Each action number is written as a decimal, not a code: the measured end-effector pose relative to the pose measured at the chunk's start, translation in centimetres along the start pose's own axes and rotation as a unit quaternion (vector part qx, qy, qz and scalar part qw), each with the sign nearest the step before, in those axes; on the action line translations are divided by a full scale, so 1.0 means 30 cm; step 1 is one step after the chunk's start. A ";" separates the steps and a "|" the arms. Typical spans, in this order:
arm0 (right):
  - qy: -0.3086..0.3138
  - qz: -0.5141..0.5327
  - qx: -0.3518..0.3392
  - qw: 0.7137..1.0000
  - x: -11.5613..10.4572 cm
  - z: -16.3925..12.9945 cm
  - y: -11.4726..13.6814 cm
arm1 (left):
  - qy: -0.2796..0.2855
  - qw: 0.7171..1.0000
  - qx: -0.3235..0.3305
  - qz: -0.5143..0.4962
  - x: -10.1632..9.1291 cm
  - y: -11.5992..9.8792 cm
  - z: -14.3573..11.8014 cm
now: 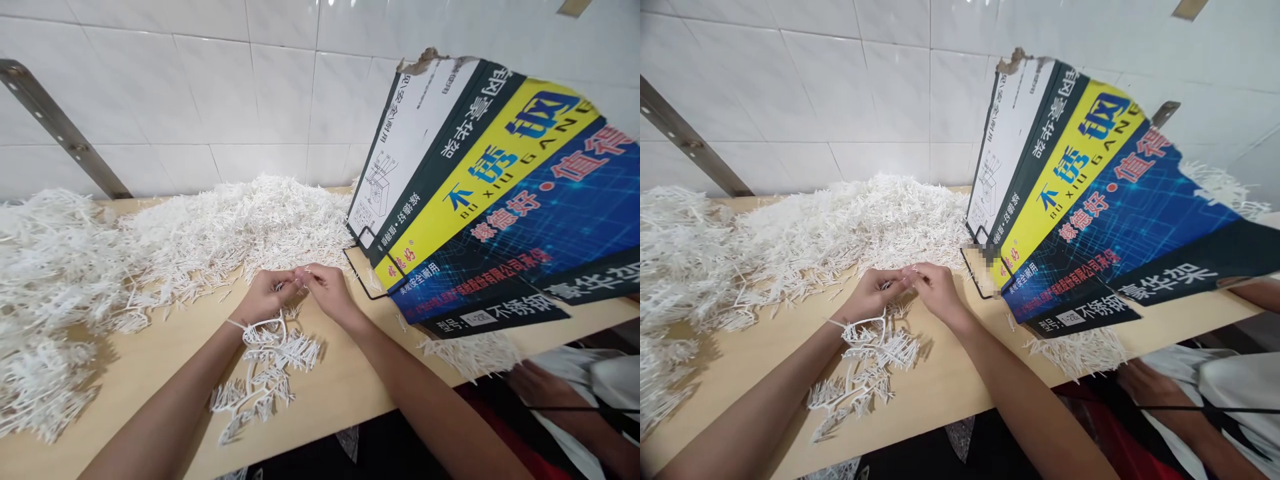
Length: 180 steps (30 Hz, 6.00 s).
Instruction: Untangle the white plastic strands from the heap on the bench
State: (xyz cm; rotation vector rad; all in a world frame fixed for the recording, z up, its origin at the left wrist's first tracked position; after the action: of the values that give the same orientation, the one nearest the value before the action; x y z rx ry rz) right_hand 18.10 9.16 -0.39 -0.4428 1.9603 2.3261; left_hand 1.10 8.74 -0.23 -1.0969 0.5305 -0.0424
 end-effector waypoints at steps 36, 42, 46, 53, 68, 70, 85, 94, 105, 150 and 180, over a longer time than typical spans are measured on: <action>-0.021 0.161 0.109 0.981 0.005 -0.010 -0.042 | 0.032 0.995 -0.019 -0.091 0.006 -0.031 0.014; -0.099 0.238 0.119 0.959 -0.019 0.008 -0.053 | 0.011 0.994 -0.023 -0.104 0.001 -0.045 0.007; -0.191 0.222 0.116 0.949 -0.047 0.023 -0.070 | -0.035 0.989 -0.047 -0.132 -0.015 -0.024 -0.012; -0.073 -0.035 -0.033 0.996 -0.014 -0.003 0.013 | -0.104 0.965 -0.076 -0.231 -0.024 0.000 -0.004; -0.065 0.002 0.022 0.998 -0.006 -0.015 -0.011 | -0.095 0.989 -0.065 -0.091 0.004 0.001 -0.002; -0.067 0.004 0.018 0.998 -0.012 -0.019 -0.006 | -0.096 0.992 -0.060 -0.054 0.006 0.000 0.001; -0.140 0.027 0.030 0.989 -0.013 -0.041 -0.015 | -0.004 0.999 0.023 -0.025 0.035 -0.033 0.012; -0.167 -0.007 0.003 0.986 -0.060 0.010 -0.036 | -0.046 0.996 -0.010 -0.073 -0.011 -0.047 -0.032; -0.053 0.025 0.034 0.998 -0.030 0.018 -0.035 | 0.013 0.997 -0.022 -0.067 0.004 -0.042 -0.016; -0.088 -0.067 -0.110 0.988 -0.085 -0.027 0.073 | -0.083 0.977 -0.034 -0.194 0.016 -0.013 -0.007; -0.129 0.204 0.127 0.962 -0.052 0.018 -0.082 | -0.052 0.984 -0.045 -0.166 0.017 0.001 -0.006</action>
State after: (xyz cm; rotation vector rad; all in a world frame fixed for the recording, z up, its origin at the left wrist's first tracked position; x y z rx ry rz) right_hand 20.07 10.34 -2.26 0.2964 2.3389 2.1397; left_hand 1.46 8.46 -0.53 -1.2608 0.2534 -0.2518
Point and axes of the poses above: each hand's wrist, its own z-axis towards the middle knuckle, its own x-axis out of the palm, y = z × x, the point moved 3 cm from there along z, towards the middle knuckle, and after that the axes turned 13 degrees about x, right-handed, at the moved point
